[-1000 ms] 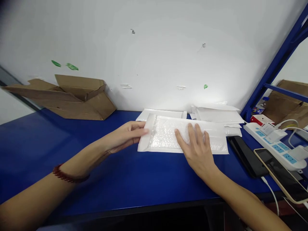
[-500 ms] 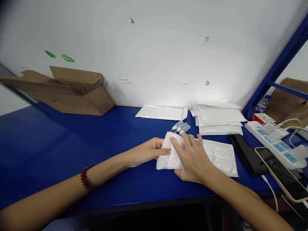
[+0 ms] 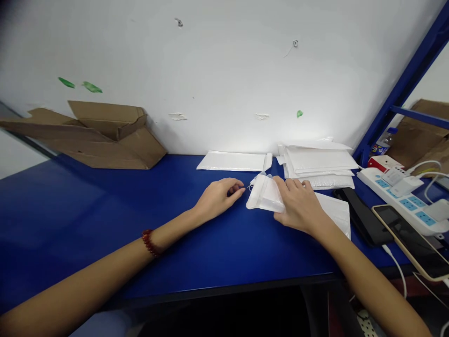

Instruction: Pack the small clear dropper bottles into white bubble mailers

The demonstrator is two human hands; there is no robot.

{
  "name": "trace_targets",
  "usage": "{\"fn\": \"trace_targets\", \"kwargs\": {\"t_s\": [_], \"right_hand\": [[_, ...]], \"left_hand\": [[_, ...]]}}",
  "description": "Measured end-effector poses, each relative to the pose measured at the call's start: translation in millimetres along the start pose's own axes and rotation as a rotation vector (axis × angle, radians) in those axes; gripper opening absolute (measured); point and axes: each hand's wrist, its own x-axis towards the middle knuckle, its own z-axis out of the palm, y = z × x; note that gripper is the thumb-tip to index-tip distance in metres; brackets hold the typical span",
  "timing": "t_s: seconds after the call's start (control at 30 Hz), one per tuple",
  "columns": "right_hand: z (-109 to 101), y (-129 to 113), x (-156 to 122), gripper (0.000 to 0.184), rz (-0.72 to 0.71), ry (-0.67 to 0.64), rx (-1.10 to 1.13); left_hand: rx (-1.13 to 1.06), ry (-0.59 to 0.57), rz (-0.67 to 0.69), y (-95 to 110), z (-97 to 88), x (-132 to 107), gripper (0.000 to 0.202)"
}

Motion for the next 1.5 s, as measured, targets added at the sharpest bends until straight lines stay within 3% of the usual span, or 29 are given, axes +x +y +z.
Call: {"fn": "trace_targets", "kwargs": {"t_s": [0.13,0.27,0.47,0.63,0.73,0.8,0.9,0.97,1.03,1.27,1.4,1.5], "right_hand": [[3,-1,2,0.070,-0.004,-0.050,-0.005],[3,-7,3,0.067,-0.023,-0.105,-0.015],[4,-7,4,0.065,-0.018,-0.156,-0.002],[3,4,3,0.062,0.008,-0.108,0.091],[2,8,4,0.061,0.024,-0.061,0.122],[2,9,4,0.060,0.031,-0.045,0.144],[2,8,4,0.062,0.021,-0.042,0.195],[3,7,4,0.063,0.010,-0.047,0.237],[4,5,3,0.064,0.000,-0.051,0.281],[7,-6,1,0.070,-0.063,-0.100,0.400],[-3,6,2,0.067,-0.074,-0.107,0.437],[-17,24,3,0.066,0.065,-0.024,0.392]], "left_hand": [[0.008,-0.032,-0.046,-3,7.2,12,0.027],[-0.047,-0.055,-0.043,2,9.8,15,0.017],[-0.155,0.005,-0.133,4,7.8,14,0.012],[-0.305,0.190,-0.244,-1,-15.0,9,0.019],[-0.575,0.270,-0.217,-4,-37.7,5,0.018],[-0.735,0.215,-0.151,-5,-50.9,4,0.015],[-0.711,0.001,-0.056,-3,-60.5,1,0.012],[-0.615,-0.087,0.034,1,-57.8,-2,0.012],[-0.549,-0.092,0.150,7,-47.8,-7,0.011],[-0.405,0.179,0.430,30,-3.4,-24,0.013],[-0.396,0.340,0.354,22,-3.1,-20,0.009],[-0.314,0.370,0.201,10,-5.7,-13,0.007]]}}
